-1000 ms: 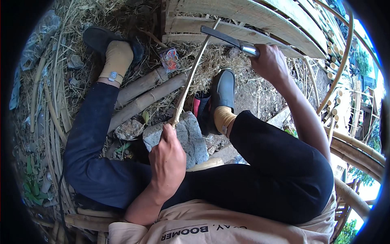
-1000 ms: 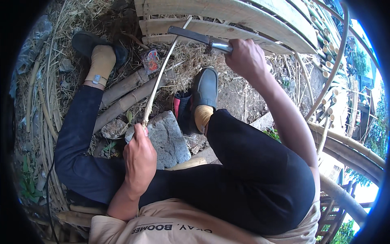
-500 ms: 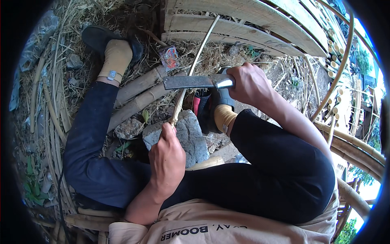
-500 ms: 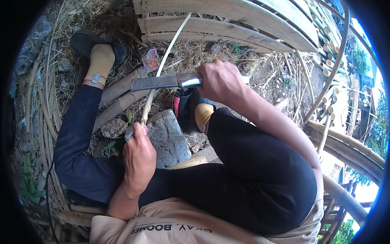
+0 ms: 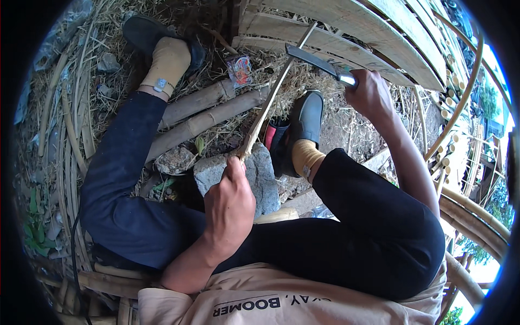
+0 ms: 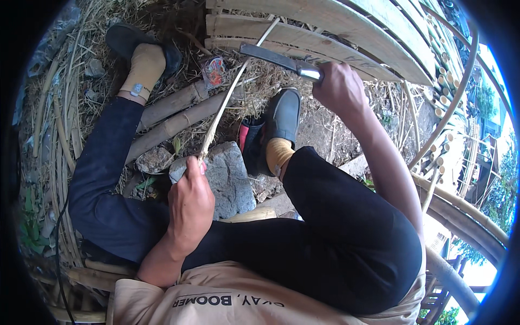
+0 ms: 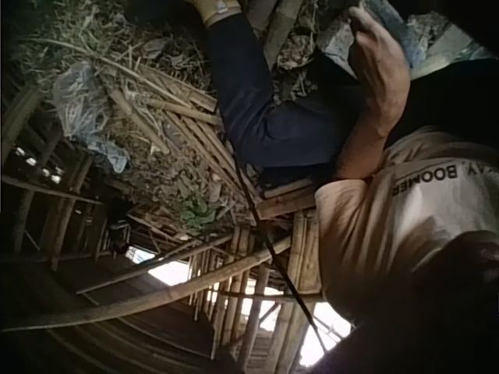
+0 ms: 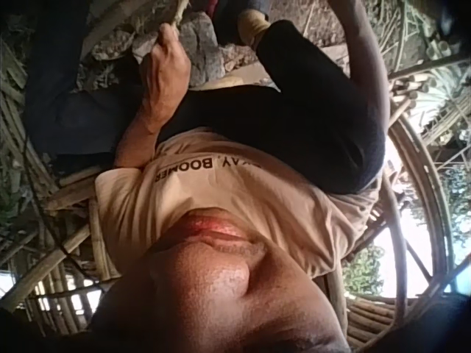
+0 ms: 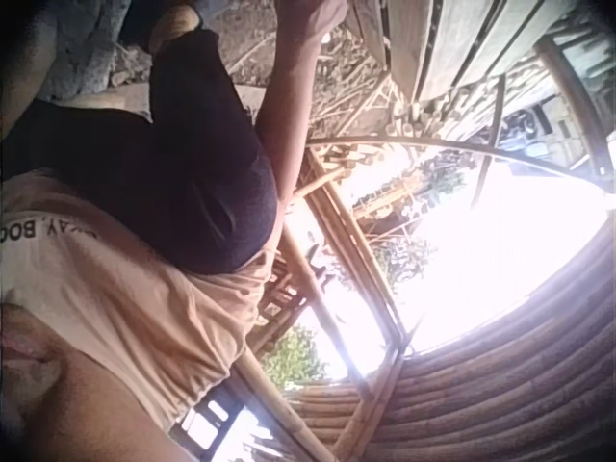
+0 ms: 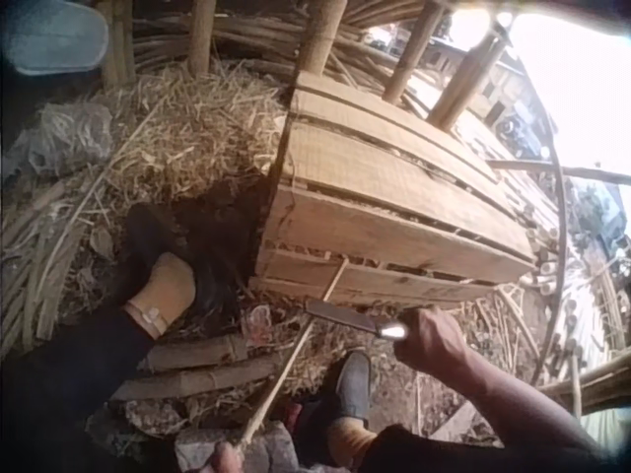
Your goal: The person scrapes a bamboo stick with a knife. They hold the bamboo against a stone and repeatedly slide the blade along its length to smooth the surface while sitting on the ground next to a bamboo crate.
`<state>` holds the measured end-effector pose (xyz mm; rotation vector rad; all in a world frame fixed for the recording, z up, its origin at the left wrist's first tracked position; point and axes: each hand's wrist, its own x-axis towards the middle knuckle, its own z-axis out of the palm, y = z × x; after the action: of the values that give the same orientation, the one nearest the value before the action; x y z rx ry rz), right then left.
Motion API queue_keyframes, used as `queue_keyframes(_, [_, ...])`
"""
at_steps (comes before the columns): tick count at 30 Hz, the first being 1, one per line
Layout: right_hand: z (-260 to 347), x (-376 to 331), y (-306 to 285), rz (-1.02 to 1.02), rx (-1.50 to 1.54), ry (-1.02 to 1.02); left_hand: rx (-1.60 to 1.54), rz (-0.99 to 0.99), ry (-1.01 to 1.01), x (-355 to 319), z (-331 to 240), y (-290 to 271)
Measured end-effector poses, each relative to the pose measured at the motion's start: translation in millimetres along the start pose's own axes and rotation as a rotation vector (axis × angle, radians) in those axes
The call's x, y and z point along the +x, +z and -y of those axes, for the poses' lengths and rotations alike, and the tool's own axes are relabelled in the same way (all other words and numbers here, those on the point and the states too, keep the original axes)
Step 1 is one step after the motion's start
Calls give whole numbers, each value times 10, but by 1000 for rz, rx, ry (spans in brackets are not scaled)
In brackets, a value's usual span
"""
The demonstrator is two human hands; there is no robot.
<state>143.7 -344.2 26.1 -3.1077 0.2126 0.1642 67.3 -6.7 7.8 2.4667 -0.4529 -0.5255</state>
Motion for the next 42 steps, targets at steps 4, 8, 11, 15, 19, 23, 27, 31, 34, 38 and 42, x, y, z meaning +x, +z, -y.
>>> queue_keyframes(4, [38, -19, 74, 72, 81, 18, 28, 29, -38, -1, 5, 10])
queue_keyframes(8, [242, -122, -36, 177, 97, -31, 5, -21, -4, -2, -33, -14])
queue_keyframes(11, [402, -190, -17, 249, 43, -134, -2, 16, -34, 26, -48, -30])
queue_keyframes(15, [521, -237, 61, 235, 86, -175, 6, 10, -61, 16, -28, 8])
queue_keyframes(19, [457, -103, 75, 121, 74, -132, 14, 9, -32, 16, -19, -18])
queue_keyframes(23, [211, 15, 176, 50, 60, -31, -1, 20, -26, 12, -4, -40])
queue_keyframes(27, [82, 70, 113, 4, 56, 18, 1, 31, -19, 28, -13, -30])
queue_keyframes(31, [87, 44, 81, 48, 63, 29, 48, 14, -17, 14, -38, -19])
queue_keyframes(34, [211, -76, 80, 82, 180, -73, 72, 17, -23, 23, -41, -24])
queue_keyframes(38, [488, -208, 49, 186, 192, -173, 59, 14, -16, 26, -45, -17])
queue_keyframes(42, [476, -191, 168, 161, 259, -162, 35, 12, -9, 20, -47, -30])
